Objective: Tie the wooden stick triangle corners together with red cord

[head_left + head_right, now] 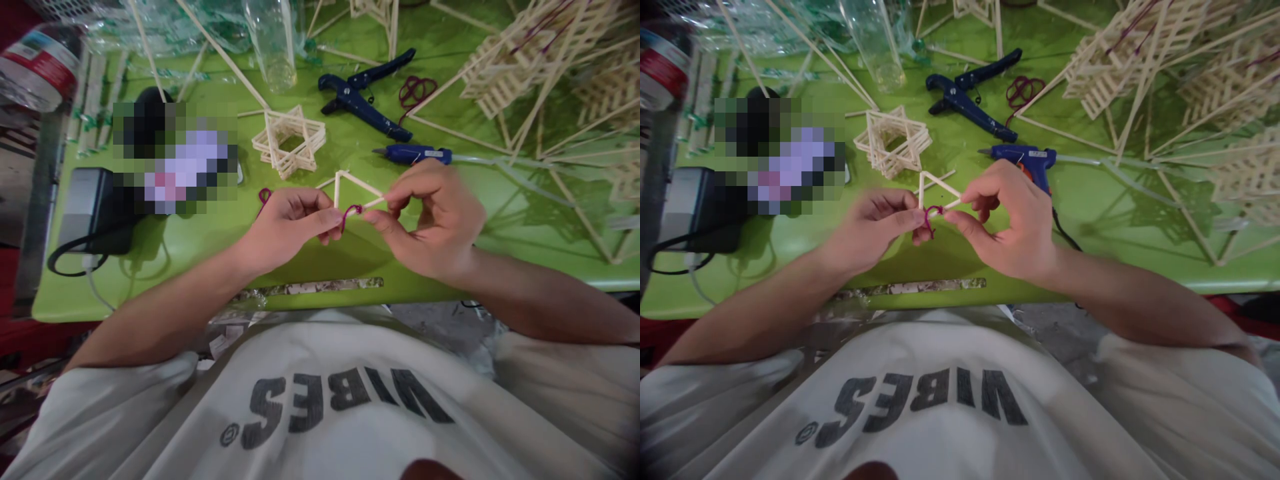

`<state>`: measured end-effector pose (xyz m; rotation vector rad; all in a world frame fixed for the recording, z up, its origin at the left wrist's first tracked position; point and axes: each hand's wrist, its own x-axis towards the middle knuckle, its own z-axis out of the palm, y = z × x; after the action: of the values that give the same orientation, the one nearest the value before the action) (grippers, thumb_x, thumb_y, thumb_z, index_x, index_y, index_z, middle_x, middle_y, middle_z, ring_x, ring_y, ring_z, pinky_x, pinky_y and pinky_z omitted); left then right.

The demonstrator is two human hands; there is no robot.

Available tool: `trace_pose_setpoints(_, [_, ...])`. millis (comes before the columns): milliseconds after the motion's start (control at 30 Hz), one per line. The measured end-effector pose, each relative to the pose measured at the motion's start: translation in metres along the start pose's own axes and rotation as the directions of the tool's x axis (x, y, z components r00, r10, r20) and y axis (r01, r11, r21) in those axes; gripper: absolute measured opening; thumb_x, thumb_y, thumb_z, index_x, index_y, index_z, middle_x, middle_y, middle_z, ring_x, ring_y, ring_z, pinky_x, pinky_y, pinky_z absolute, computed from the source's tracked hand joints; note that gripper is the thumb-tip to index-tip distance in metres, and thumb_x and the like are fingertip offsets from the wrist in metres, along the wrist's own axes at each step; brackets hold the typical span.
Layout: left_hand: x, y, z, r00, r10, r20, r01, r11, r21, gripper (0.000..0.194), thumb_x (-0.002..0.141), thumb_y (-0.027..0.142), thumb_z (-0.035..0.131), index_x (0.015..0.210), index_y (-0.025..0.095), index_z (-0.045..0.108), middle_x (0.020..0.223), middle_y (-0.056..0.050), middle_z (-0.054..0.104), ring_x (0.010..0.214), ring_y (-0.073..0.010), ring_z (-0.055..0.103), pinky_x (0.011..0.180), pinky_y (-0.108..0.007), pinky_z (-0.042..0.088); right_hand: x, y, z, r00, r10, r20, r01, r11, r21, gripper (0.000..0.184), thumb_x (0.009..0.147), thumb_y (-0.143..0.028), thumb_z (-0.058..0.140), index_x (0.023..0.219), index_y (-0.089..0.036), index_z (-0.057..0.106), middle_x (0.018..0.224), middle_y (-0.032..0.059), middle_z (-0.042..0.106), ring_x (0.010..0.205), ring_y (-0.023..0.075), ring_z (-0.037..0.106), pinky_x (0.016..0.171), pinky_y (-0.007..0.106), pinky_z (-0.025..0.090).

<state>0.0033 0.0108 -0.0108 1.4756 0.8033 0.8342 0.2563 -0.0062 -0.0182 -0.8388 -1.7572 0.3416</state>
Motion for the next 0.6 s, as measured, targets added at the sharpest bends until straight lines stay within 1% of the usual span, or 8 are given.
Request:
trace_pose_setpoints(100, [0.0001,-0.0024,0.0005,1.0,0.019,-0.014,-0.019,1.0,-0.004,0.049,0.105,0.067,0.084,0.087,0.023,0.078,0.078,-0.006,0.081,0.064,-0.0173,0.076,0.059,-0.033,0.065,-0.0018,0.0014,-0.0001,0.999,-0.046,-0.012,0.046,0.999,0.004,0.037,0.092,-0.048,0.101,0.121,-0.039,0.079,0.091,0.0004,0.074,0.067,0.0218,0.063,0.06,0.042,0.056])
trace_pose_setpoints(167, [-0.0001,-0.0019,0.0008,1.0,0.005,-0.006,-0.005,1.0,0.004,0.049,0.105,0.069,0.084,0.088,0.023,0.078,0.078,-0.006,0.081,0.065,-0.0174,0.076,0.06,-0.032,0.066,-0.0022,0.0011,-0.0004,0.999,-0.047,0.003,0.047,0.999,0.001,0.045,0.09,-0.048,0.103,0.128,-0.04,0.079,0.094,0.0003,0.076,0.065,0.0211,0.063,0.059,0.042,0.055])
trace_pose_setpoints(233, [-0.0003,0.0,0.001,1.0,-0.016,0.018,0.016,1.0,0.004,0.051,0.102,0.071,0.086,0.086,0.023,0.078,0.078,-0.005,0.081,0.065,-0.0173,0.076,0.06,-0.032,0.066,-0.0013,-0.0005,-0.0009,0.999,-0.042,0.017,0.042,0.999,0.0,0.05,0.089,-0.045,0.105,0.131,-0.039,0.079,0.096,0.0002,0.077,0.065,0.0199,0.064,0.06,0.041,0.056])
trace_pose_setpoints(333, [-0.0006,0.0029,0.0013,0.998,-0.039,0.05,0.04,0.999,-0.014,0.052,0.099,0.072,0.089,0.085,0.024,0.077,0.078,-0.005,0.082,0.066,-0.0176,0.076,0.061,-0.032,0.066,0.001,-0.0029,-0.0015,0.997,-0.07,0.026,0.07,0.998,-0.005,0.045,0.089,-0.039,0.105,0.127,-0.037,0.081,0.098,0.0008,0.079,0.066,0.0189,0.066,0.062,0.04,0.058])
trace_pose_setpoints(433, [-0.0012,0.0041,0.0013,0.997,-0.046,0.061,0.048,0.998,-0.032,0.05,0.099,0.071,0.089,0.084,0.024,0.078,0.079,-0.006,0.082,0.067,-0.0179,0.077,0.061,-0.033,0.066,0.0021,-0.0029,-0.0023,0.996,-0.088,0.029,0.089,0.996,-0.028,0.039,0.09,-0.036,0.103,0.123,-0.035,0.082,0.098,0.0013,0.081,0.068,0.0198,0.069,0.062,0.04,0.059])
trace_pose_setpoints(533, [-0.0017,0.0047,0.0016,0.998,-0.033,0.053,0.035,0.998,-0.045,0.049,0.101,0.069,0.089,0.085,0.024,0.078,0.079,-0.005,0.082,0.066,-0.0174,0.077,0.06,-0.032,0.066,0.0018,0.0001,-0.0032,0.994,-0.093,0.048,0.095,0.995,-0.031,0.04,0.091,-0.037,0.103,0.125,-0.036,0.082,0.1,0.0022,0.083,0.071,0.0214,0.07,0.062,0.041,0.061])
trace_pose_setpoints(600, [-0.0018,0.0054,0.002,0.999,-0.012,0.04,0.013,0.999,-0.036,0.05,0.102,0.07,0.087,0.084,0.024,0.078,0.078,-0.005,0.082,0.065,-0.0171,0.077,0.059,-0.032,0.065,0.0014,0.0029,-0.0035,0.992,-0.115,0.051,0.116,0.993,-0.025,0.04,0.093,-0.041,0.102,0.127,-0.038,0.082,0.101,0.0026,0.083,0.072,0.0219,0.07,0.062,0.042,0.061])
